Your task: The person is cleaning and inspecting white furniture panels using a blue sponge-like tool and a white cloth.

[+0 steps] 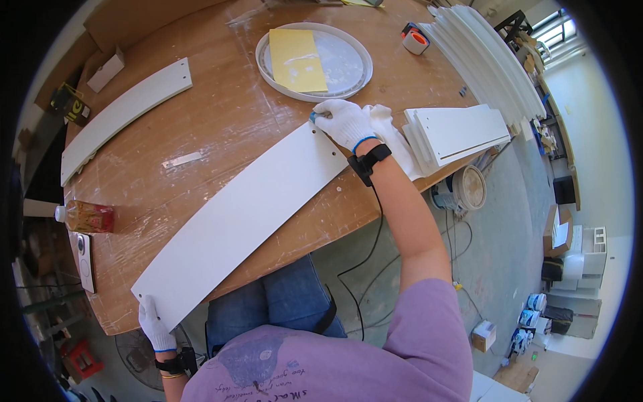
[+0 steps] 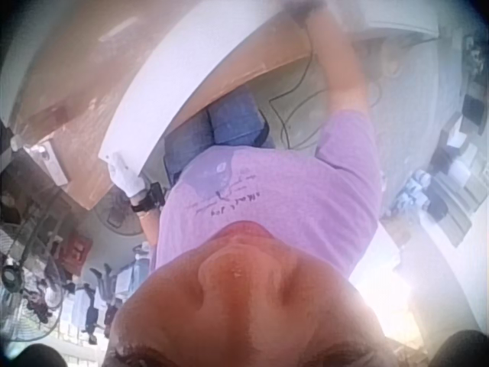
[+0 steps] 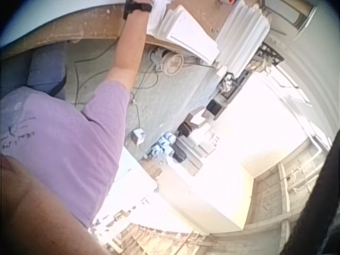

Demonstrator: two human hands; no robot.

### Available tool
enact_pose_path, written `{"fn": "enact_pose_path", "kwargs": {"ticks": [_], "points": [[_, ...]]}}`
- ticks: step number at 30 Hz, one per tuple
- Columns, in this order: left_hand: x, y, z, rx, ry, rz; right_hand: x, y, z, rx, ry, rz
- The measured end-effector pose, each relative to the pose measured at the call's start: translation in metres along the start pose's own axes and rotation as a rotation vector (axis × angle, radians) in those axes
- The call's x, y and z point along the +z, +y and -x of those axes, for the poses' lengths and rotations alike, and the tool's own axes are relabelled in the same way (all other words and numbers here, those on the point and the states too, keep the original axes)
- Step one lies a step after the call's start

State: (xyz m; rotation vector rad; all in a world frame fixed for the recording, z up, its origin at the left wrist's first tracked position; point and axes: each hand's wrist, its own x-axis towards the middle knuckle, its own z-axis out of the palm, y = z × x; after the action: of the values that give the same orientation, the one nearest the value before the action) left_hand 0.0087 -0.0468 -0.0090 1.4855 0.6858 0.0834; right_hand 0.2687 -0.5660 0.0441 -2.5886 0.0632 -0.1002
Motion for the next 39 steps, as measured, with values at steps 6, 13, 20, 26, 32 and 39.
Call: {"fn": "enact_pose_path", "kwargs": {"ticks": [6, 13, 20, 26, 32, 39], "points": [[0.004, 0.002, 0.0, 0.011, 0.007, -0.013, -0.016, 0.001, 0.018, -0.006, 0.071, -0.078], [0.006, 0.008, 0.002, 0.006, -0.01, -0.034, -0.032, 0.025, 0.086, -0.044, 0.127, -0.062], [0.005, 0.008, 0.0, -0.012, -0.009, -0.026, -0.024, 0.042, 0.117, 0.08, 0.114, -0.24], [0.005, 0.008, 0.001, -0.013, -0.002, -0.016, -0.016, 0.048, 0.121, 0.093, 0.122, -0.17], [0.005, 0.008, 0.002, -0.018, 0.019, -0.016, -0.015, 0.049, 0.123, 0.079, 0.14, -0.19], [0.011, 0.008, -0.001, -0.029, -0.017, -0.011, -0.009, 0.054, 0.121, 0.085, 0.139, -0.232]]}}
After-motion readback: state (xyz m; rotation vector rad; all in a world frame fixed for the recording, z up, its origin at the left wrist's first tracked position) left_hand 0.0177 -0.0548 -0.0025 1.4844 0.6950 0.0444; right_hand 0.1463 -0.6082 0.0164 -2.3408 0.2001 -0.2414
